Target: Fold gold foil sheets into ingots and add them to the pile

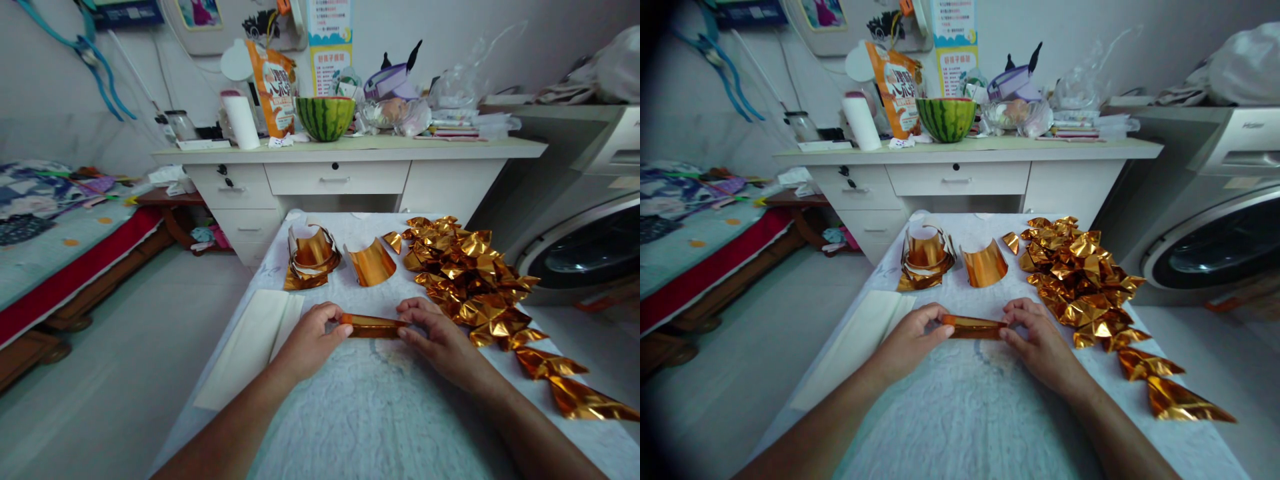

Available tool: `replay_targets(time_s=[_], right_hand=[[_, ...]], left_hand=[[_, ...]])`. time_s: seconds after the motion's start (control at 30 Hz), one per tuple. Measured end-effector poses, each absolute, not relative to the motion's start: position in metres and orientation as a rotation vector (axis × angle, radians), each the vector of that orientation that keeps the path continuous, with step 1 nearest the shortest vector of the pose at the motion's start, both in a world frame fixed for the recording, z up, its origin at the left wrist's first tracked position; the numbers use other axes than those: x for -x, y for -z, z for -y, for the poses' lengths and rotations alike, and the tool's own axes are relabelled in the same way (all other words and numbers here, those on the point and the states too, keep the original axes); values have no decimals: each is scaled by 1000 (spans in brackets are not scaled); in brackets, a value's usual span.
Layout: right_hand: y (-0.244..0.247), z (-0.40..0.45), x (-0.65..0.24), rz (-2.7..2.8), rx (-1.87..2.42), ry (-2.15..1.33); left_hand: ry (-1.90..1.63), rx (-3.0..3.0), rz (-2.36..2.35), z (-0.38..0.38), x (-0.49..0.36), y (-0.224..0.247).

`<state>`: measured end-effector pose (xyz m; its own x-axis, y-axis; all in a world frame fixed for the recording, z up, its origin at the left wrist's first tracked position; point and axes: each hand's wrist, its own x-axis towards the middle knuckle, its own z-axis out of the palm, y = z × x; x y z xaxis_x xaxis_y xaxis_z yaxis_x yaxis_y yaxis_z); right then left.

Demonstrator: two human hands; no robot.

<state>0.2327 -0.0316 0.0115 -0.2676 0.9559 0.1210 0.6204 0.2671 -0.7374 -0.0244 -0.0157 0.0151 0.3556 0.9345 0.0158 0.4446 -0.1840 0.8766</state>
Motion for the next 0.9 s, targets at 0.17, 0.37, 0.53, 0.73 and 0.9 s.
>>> replay_targets(time_s=[0.17, 0.37, 0.53, 0.73, 0.9], right_hand=[[-18, 33, -230, 1826, 1302, -908], [-20, 36, -223, 1504, 1226, -1197], [-13, 38, -218, 1276, 1205, -1367], [-7, 36, -214, 1239, 1370, -1142], [-10, 39, -207, 1444, 1361, -921]], left_hand=[[-838, -1469, -1066, 16, 21, -14], [-883, -1294, -990, 17, 17, -17], [-957, -1430, -1209, 19, 16, -13], [-1185, -2007, -1442, 39, 7, -24], [-915, -2257, -1084, 56, -5, -30]])
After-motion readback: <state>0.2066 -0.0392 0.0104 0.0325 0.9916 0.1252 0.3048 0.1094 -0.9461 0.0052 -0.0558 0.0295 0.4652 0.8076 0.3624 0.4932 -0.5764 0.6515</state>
